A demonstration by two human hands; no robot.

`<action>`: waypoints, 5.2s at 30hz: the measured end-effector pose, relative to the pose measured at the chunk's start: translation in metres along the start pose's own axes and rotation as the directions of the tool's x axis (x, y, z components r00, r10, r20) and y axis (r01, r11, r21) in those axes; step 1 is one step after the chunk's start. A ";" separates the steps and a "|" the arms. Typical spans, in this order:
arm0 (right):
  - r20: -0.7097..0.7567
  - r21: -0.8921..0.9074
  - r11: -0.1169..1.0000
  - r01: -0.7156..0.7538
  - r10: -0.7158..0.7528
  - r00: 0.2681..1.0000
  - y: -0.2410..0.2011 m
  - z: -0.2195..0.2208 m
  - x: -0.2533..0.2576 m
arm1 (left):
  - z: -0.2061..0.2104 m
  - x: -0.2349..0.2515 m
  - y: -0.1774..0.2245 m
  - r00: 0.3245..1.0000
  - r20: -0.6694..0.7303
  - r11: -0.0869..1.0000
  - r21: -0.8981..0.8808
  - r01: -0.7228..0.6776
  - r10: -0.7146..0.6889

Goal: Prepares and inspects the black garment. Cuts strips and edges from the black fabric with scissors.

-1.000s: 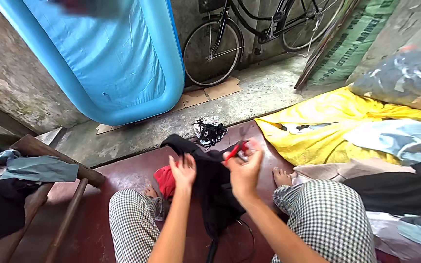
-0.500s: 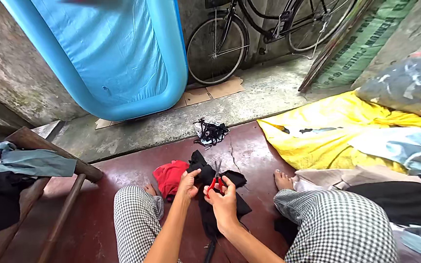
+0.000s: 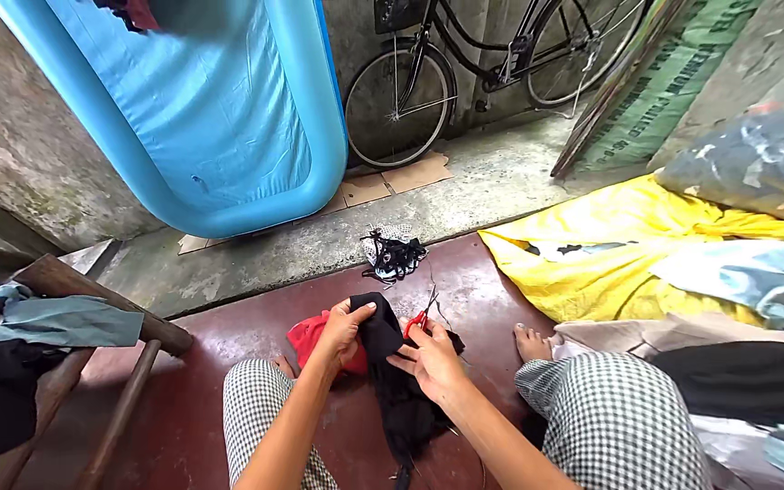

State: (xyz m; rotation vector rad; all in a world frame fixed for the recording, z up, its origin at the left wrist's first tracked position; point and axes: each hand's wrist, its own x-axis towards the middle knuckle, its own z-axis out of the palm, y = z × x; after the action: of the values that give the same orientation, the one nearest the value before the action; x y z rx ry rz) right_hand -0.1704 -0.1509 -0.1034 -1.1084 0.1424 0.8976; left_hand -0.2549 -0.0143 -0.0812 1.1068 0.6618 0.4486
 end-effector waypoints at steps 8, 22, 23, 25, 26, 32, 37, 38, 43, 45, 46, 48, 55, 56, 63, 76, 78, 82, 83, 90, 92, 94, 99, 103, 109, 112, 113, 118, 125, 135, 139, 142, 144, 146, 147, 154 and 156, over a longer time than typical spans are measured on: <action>-0.122 0.079 0.952 0.297 -0.286 0.950 0.008 0.005 0.021 | -0.001 0.002 -0.022 0.999 -0.036 0.995 -0.098 0.036 -0.040; -0.029 -0.129 0.810 0.572 -0.580 0.814 -0.021 0.009 0.012 | -0.006 -0.013 -0.015 0.995 -0.040 0.992 -0.080 -0.093 0.090; -0.024 -0.136 0.811 0.569 -0.577 0.816 -0.022 0.009 0.011 | -0.006 -0.014 -0.014 0.993 -0.034 0.992 -0.053 -0.113 0.112; 0.000 -0.143 0.812 0.566 -0.571 0.821 -0.022 0.009 0.010 | -0.005 -0.017 -0.011 0.990 -0.032 0.990 -0.022 -0.141 0.140; 0.011 -0.147 0.812 0.565 -0.570 0.822 -0.022 0.008 0.010 | -0.004 -0.020 -0.008 0.989 -0.030 0.989 0.002 -0.146 0.146; 0.121 -0.272 0.796 0.540 -0.529 0.840 -0.030 0.000 0.001 | -0.014 -0.031 0.015 0.985 0.078 0.977 0.135 -0.165 0.156; 0.377 -0.493 0.511 0.704 -0.604 0.702 -0.045 -0.015 -0.012 | -0.023 -0.037 0.029 0.979 0.107 0.980 0.085 -0.182 0.173; 0.475 -0.470 0.519 0.714 -0.533 0.700 -0.049 -0.021 -0.016 | -0.024 -0.038 0.030 0.979 0.110 0.980 0.074 -0.182 0.173; 0.816 -0.430 0.843 0.324 0.210 0.539 -0.047 -0.048 -0.033 | -0.024 -0.041 0.034 0.975 0.139 0.982 0.055 -0.180 0.171; 0.801 -0.493 0.820 0.290 0.299 0.519 -0.036 -0.052 -0.034 | -0.024 -0.041 0.035 0.974 0.144 0.982 0.054 -0.183 0.174; 0.786 -0.521 0.804 0.285 0.322 0.528 -0.032 -0.054 -0.034 | -0.024 -0.042 0.035 0.974 0.146 0.981 0.063 -0.184 0.173; 0.760 -0.558 0.777 0.292 0.337 0.556 -0.026 -0.058 -0.034 | -0.023 -0.043 0.036 0.974 0.150 0.980 0.078 -0.184 0.170; 0.694 -0.630 0.656 0.417 0.233 0.682 -0.019 -0.058 -0.036 | -0.018 -0.040 0.033 0.972 0.168 0.975 0.122 -0.187 0.166; 0.678 -0.648 0.622 0.440 0.207 0.706 -0.019 -0.057 -0.036 | -0.018 -0.039 0.032 0.971 0.174 0.974 0.127 -0.186 0.162; 0.644 -0.707 0.462 0.536 0.109 0.757 -0.017 -0.049 -0.036 | -0.014 -0.037 0.025 0.968 0.205 0.973 0.146 -0.176 0.144; 0.711 -0.566 0.741 0.360 0.218 0.669 -0.016 -0.045 -0.031 | -0.015 -0.040 0.027 0.972 0.149 0.956 0.206 -0.209 0.180; 0.703 -0.562 0.755 0.337 0.221 0.676 -0.014 -0.044 -0.033 | -0.015 -0.040 0.028 0.976 0.128 0.952 0.231 -0.203 0.177; 0.706 -0.564 0.761 0.319 0.244 0.665 -0.011 -0.043 -0.033 | -0.016 -0.040 0.030 0.979 0.123 0.950 0.247 -0.190 0.164; 0.711 -0.569 0.760 0.314 0.263 0.652 -0.012 -0.043 -0.032 | -0.016 -0.041 0.030 0.979 0.130 0.948 0.257 -0.189 0.160; 0.713 -0.560 0.762 0.325 0.244 0.657 -0.010 -0.041 -0.030 | -0.017 -0.038 0.028 0.979 0.154 0.929 0.322 -0.180 0.136; 0.701 -0.570 0.755 0.325 0.240 0.671 -0.011 -0.041 -0.030 | -0.019 -0.039 0.028 0.980 0.141 0.932 0.314 -0.182 0.144; 0.712 -0.568 0.759 0.318 0.259 0.653 -0.011 -0.042 -0.028 | -0.019 -0.039 0.029 0.979 0.147 0.939 0.292 -0.179 0.141; 0.752 -0.536 0.787 0.304 0.282 0.595 -0.011 -0.043 -0.026 | -0.019 -0.038 0.028 0.974 0.201 0.952 0.263 -0.155 0.103; 0.764 -0.521 0.789 0.324 0.262 0.590 -0.010 -0.043 -0.025 | -0.019 -0.038 0.029 0.971 0.220 0.956 0.250 -0.153 0.097; 0.734 -0.527 0.800 0.286 0.259 0.627 -0.014 -0.041 -0.029 | -0.022 -0.039 0.033 0.968 0.232 0.956 0.249 -0.156 0.098; 0.755 -0.516 0.813 0.270 0.283 0.591 -0.011 -0.041 -0.027 | -0.022 -0.038 0.033 0.965 0.248 0.954 0.258 -0.153 0.088; 0.757 -0.510 0.817 0.268 0.279 0.591 -0.010 -0.040 -0.027 | -0.022 -0.038 0.032 0.962 0.259 0.952 0.265 -0.153 0.083; 0.764 -0.483 0.827 0.287 0.238 0.599 -0.009 -0.037 -0.028 | -0.021 -0.036 0.029 0.951 0.297 0.951 0.262 -0.163 0.081; 0.735 -0.561 0.751 0.348 0.259 0.626 -0.009 -0.038 -0.025 | -0.021 -0.031 0.025 0.961 0.259 0.965 0.211 -0.155 0.098; 0.747 -0.479 0.832 0.279 0.219 0.628 -0.009 -0.032 -0.022 | -0.022 -0.028 0.027 0.961 0.259 0.974 0.175 -0.141 0.092; 0.746 -0.450 0.854 0.261 0.198 0.636 -0.007 -0.031 -0.021 | -0.025 -0.026 0.027 0.961 0.257 0.970 0.188 -0.157 0.105; 0.769 -0.463 0.837 0.293 0.215 0.602 -0.009 -0.032 -0.017 | -0.026 -0.026 0.027 0.950 0.296 0.962 0.214 -0.171 0.103; 0.767 -0.479 0.820 0.313 0.217 0.604 -0.011 -0.033 -0.015 | -0.026 -0.028 0.027 0.941 0.326 0.958 0.226 -0.174 0.093; 0.761 -0.514 0.787 0.343 0.233 0.606 -0.013 -0.034 -0.014 | -0.025 -0.028 0.027 0.938 0.338 0.956 0.240 -0.168 0.080; 0.756 -0.535 0.765 0.358 0.245 0.606 -0.014 -0.034 -0.014 | -0.025 -0.029 0.027 0.939 0.337 0.955 0.249 -0.163 0.073; 0.709 -0.555 0.753 0.352 0.208 0.674 -0.010 -0.034 -0.013 | -0.028 -0.025 0.021 0.945 0.314 0.940 0.287 -0.183 0.088; 0.694 -0.550 0.769 0.326 0.205 0.690 -0.010 -0.033 -0.013 | -0.027 -0.024 0.021 0.958 0.270 0.942 0.285 -0.176 0.097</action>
State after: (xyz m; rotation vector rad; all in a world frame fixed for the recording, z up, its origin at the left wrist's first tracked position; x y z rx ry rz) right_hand -0.1617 -0.1868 -0.1048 -1.2750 -0.9544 1.3135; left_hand -0.2912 -0.0029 -0.0638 1.4852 0.4368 0.3214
